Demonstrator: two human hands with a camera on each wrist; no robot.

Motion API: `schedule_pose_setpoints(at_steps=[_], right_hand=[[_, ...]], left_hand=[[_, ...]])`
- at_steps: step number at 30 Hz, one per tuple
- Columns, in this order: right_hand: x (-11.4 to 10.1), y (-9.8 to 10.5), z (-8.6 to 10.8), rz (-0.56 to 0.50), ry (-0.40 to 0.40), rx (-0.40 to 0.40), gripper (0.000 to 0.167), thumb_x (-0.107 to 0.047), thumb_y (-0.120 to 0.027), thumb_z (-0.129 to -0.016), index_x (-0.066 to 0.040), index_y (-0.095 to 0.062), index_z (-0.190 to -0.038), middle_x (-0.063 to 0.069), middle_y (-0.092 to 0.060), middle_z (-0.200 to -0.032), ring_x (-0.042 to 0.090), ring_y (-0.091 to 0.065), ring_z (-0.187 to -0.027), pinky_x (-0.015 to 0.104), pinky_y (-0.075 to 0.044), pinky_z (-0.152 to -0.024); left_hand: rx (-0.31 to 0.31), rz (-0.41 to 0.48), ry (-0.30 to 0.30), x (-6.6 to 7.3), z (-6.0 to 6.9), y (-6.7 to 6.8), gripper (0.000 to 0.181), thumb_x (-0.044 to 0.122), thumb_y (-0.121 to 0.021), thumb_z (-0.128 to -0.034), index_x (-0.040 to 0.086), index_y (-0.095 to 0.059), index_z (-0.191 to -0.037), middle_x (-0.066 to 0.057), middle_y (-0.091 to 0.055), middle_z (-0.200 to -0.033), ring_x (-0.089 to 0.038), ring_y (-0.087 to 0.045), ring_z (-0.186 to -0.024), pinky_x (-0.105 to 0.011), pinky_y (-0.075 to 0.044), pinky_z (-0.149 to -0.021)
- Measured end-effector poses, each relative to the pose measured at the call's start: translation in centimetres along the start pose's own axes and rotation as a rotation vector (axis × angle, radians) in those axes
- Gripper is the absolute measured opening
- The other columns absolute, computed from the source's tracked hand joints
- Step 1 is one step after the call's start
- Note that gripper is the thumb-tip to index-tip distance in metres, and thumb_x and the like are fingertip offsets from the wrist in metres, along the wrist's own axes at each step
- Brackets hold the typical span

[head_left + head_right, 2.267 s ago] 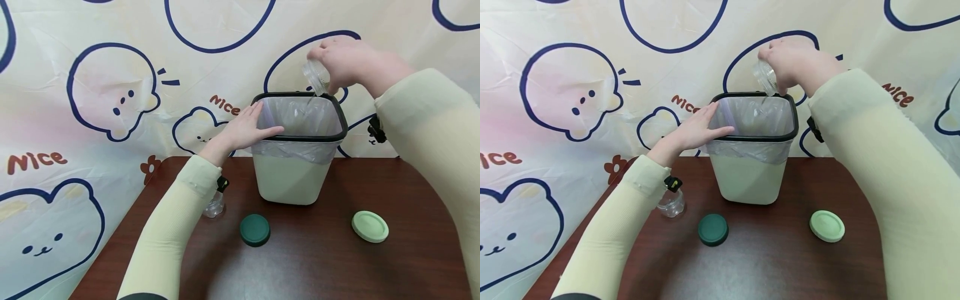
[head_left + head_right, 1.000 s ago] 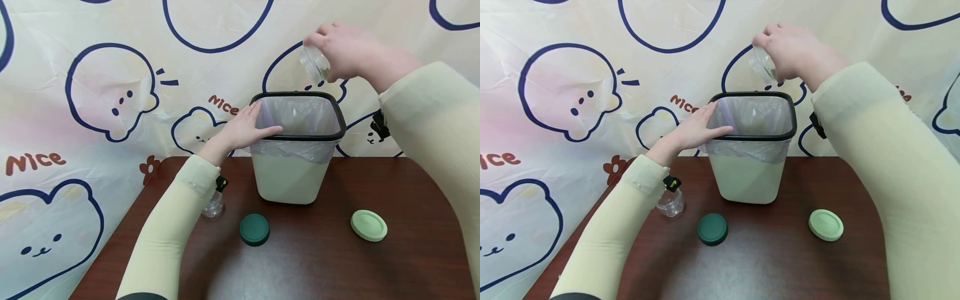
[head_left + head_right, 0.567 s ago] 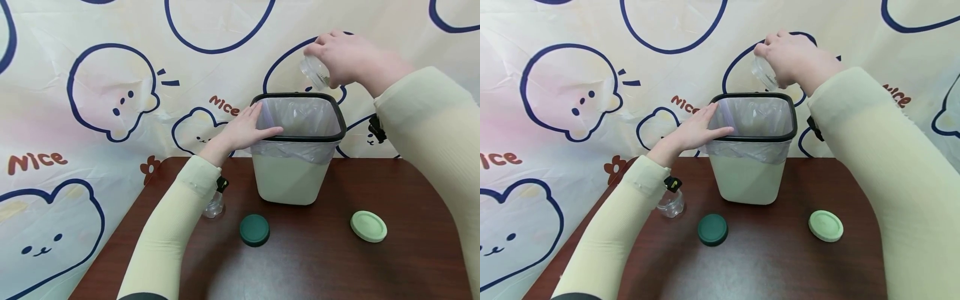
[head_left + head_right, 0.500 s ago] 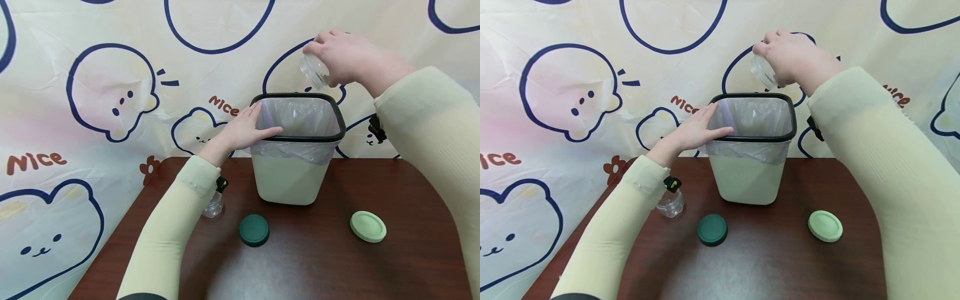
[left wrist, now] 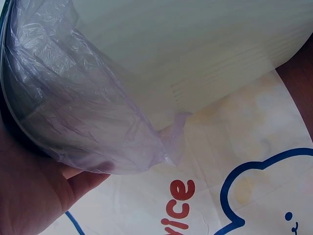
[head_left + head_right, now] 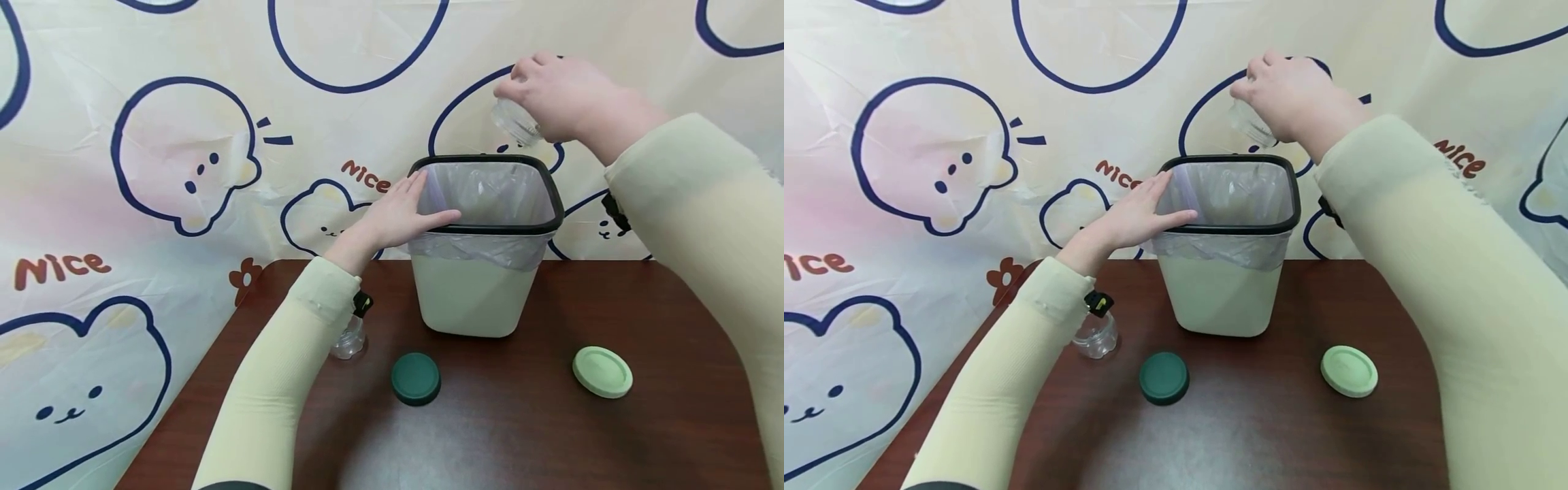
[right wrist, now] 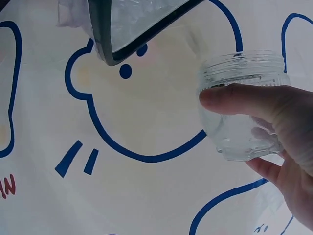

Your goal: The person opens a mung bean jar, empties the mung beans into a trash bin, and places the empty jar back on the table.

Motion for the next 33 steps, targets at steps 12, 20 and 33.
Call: schedule_pose_setpoints(at_steps=[12, 20, 33], right_hand=[[0.1, 1.2, -0.4, 0.019, -0.014, 0.024, 0.086, 0.007, -0.082, -0.066, 0.0, -0.036, -0.139, 0.035, -0.034, -0.137, 0.052, -0.031, -0.122, 0.066, -0.037, -0.093], [0.3, 0.6, -0.1, -0.009, -0.021, 0.006, 0.086, 0.007, -0.082, -0.066, 0.001, -0.038, -0.14, 0.035, -0.034, -0.136, 0.052, -0.029, -0.123, 0.067, -0.036, -0.094], [0.2, 0.8, -0.2, 0.037, -0.026, 0.056, 0.082, 0.009, -0.079, -0.068, 0.0, -0.037, -0.138, 0.036, -0.036, -0.134, 0.054, -0.033, -0.122, 0.067, -0.034, -0.096]], left_hand=[[0.009, 0.0, -0.005, 0.1, -0.1, 0.4, 0.103, 0.075, -0.045, -0.0853, 0.012, -0.007, -0.157, -0.005, -0.009, -0.162, -0.021, -0.006, -0.147, -0.038, -0.009, -0.117], [0.006, -0.004, -0.01, 0.2, -0.1, 0.4, 0.102, 0.075, -0.045, -0.0855, 0.012, -0.007, -0.157, -0.005, -0.009, -0.162, -0.021, -0.005, -0.147, -0.037, -0.009, -0.117], [0.007, -0.021, -0.01, 0.3, -0.1, 0.5, 0.103, 0.075, -0.045, -0.0857, 0.011, -0.007, -0.157, -0.005, -0.008, -0.162, -0.022, -0.005, -0.147, -0.037, -0.008, -0.117]])
Point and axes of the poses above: each hand's wrist, its own z-axis away from the middle knuckle, its own y-axis out of the back of the hand, x = y × z, the point moved 2 cm from there along -z, towards the middle knuckle
